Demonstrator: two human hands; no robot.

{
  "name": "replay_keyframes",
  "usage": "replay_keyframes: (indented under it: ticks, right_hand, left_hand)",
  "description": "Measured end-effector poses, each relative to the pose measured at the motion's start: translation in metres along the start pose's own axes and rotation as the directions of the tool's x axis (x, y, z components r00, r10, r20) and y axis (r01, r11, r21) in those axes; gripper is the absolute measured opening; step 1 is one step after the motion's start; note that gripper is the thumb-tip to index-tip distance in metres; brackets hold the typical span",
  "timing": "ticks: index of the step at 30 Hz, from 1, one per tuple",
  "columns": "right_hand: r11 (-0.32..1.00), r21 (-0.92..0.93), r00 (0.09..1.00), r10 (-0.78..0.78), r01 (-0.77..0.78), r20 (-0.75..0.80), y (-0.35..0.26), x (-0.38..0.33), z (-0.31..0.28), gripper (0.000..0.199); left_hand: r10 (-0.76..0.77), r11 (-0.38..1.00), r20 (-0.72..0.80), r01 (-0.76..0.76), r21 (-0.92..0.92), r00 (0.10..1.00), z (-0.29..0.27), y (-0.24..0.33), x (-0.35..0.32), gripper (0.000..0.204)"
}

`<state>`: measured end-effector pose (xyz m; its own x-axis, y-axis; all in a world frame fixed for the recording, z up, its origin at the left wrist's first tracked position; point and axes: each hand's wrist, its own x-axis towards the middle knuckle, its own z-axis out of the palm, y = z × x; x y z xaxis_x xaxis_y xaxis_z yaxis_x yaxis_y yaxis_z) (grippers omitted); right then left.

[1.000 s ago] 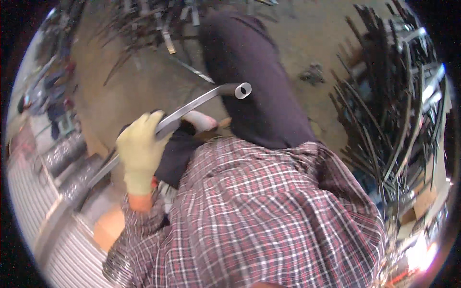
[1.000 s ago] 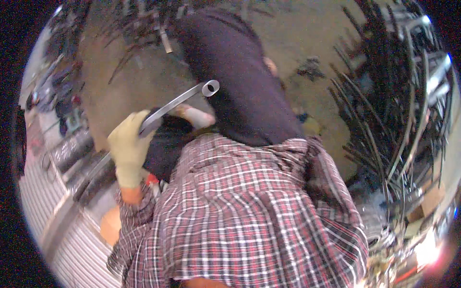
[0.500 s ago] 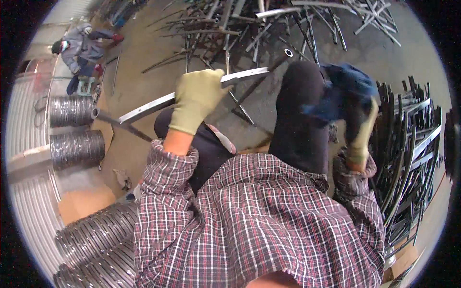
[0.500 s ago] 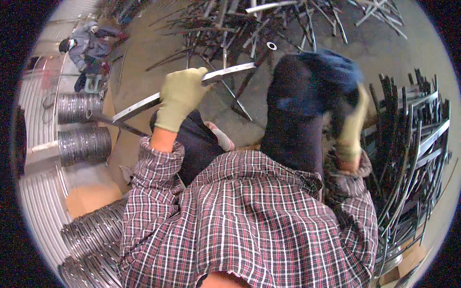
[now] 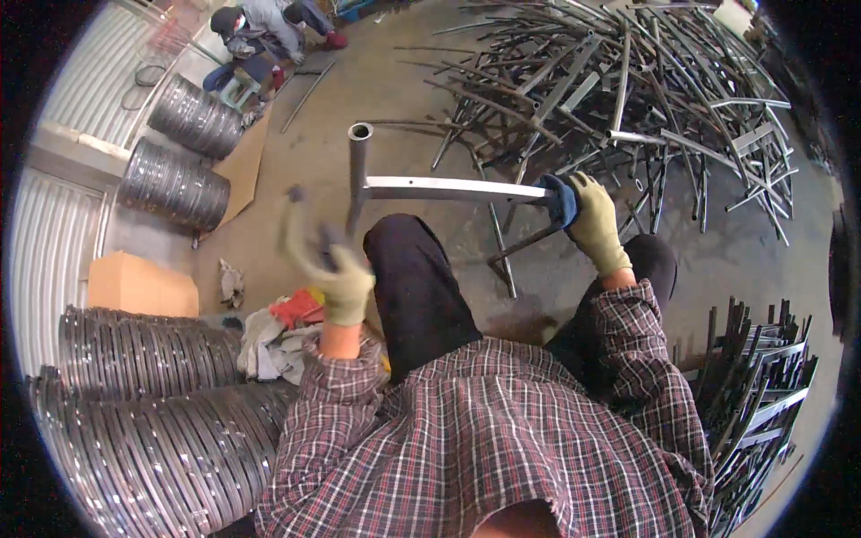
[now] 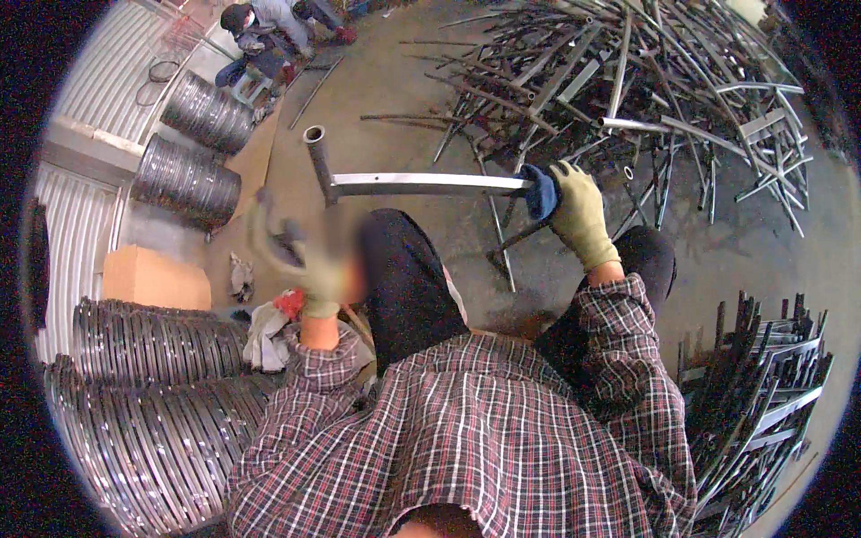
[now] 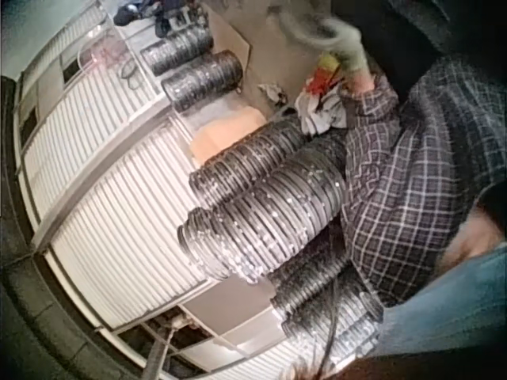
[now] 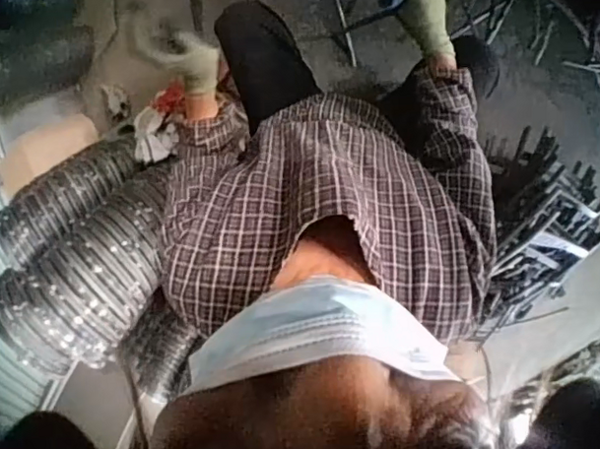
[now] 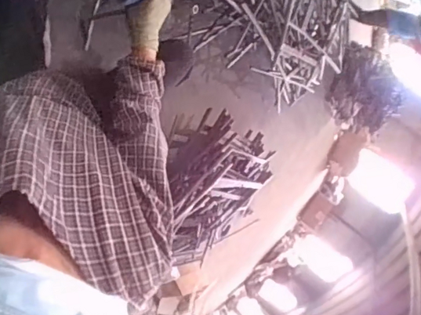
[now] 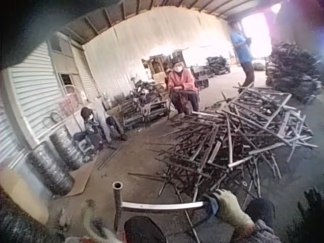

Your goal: Cleaning and wiping metal bars using steel wool and a cloth from a pile on the floor.

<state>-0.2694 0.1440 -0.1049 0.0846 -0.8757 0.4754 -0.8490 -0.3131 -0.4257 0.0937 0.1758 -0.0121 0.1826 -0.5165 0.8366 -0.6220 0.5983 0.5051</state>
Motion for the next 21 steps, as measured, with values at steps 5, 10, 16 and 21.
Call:
replay_keyframes:
  ticks: [5,10,16,21]
  right_hand:
    - [0.993,0.062,0.977,-0.085,0.099,-0.197,0.009,0.019,0.010,0.031]
    - [0.985,0.165,0.968,0.003,0.040,-0.253,-0.015,0.033,0.000,0.048]
    - [0.923,0.302,0.945,-0.146,0.237,-0.293,-0.156,0.077,-0.004,0.082]
    - [0.861,0.364,0.909,-0.225,0.354,-0.351,-0.143,0.085,-0.011,0.069]
  left_hand:
    - [-0.351,0.873,0.292,0.423,-0.243,0.890,0.004,-0.121,-0.031,0.043]
    - [-0.547,0.687,0.587,0.721,-0.092,0.597,0.062,-0.065,-0.011,0.052]
    - [-0.385,0.861,0.551,0.503,-0.075,0.741,0.065,-0.056,-0.008,0.056]
    - [-0.386,0.832,0.567,0.540,-0.127,0.728,0.069,-0.051,-0.005,0.051]
